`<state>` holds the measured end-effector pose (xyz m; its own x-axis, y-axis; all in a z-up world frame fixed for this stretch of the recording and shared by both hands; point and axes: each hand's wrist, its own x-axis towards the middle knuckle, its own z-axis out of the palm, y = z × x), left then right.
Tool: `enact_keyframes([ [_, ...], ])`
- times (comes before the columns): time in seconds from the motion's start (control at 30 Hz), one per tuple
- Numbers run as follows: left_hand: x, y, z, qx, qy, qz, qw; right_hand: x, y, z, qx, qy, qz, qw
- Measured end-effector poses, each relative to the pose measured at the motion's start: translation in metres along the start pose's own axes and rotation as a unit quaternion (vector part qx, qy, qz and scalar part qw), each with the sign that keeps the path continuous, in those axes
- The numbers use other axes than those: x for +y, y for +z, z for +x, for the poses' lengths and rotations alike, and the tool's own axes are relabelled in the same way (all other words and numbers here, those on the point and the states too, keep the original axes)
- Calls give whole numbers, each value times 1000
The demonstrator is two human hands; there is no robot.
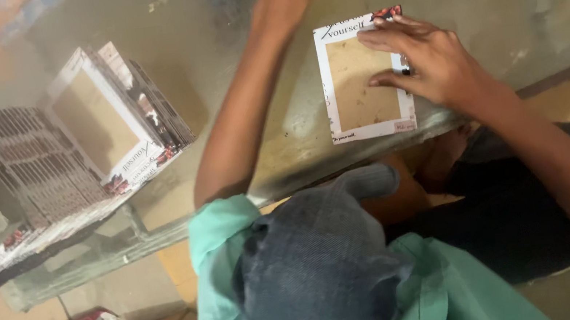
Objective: The person inserts a brown card into a white frame and presses the edges to secure it. They repeat this process for multiple cards, stacking the finished items on the table.
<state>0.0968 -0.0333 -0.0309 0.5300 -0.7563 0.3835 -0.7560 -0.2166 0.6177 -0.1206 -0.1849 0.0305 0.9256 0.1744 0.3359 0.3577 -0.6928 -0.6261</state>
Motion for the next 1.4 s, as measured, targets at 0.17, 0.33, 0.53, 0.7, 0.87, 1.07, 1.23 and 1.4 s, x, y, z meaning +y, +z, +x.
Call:
enact_keyframes([
  [0.17,51,17,19,-17,185,127,974,-16,2,2,42,67,-21,997],
  [0.33,56,19,4,-70,173,140,972,-16,6,-8,54,139,-22,988],
  [0.53,56,31,75,-27,-208,37,977,5,18,-17,91,150,-124,977],
  [0.7,75,74,48,100,227,131,960,26,30,-33,126,127,-179,967],
  [0.87,78,78,42,-6,142,74,987,27,34,-35,134,94,-211,964],
  [1.07,101,4,9,-40,-186,203,961,-30,24,-29,4,53,-90,995],
  [1.23,118,-48,-26,-111,-163,100,975,-15,45,-52,31,-37,-200,979],
  [1.4,130,-150,-86,252,-89,41,963,21,22,-86,61,-48,-247,966],
])
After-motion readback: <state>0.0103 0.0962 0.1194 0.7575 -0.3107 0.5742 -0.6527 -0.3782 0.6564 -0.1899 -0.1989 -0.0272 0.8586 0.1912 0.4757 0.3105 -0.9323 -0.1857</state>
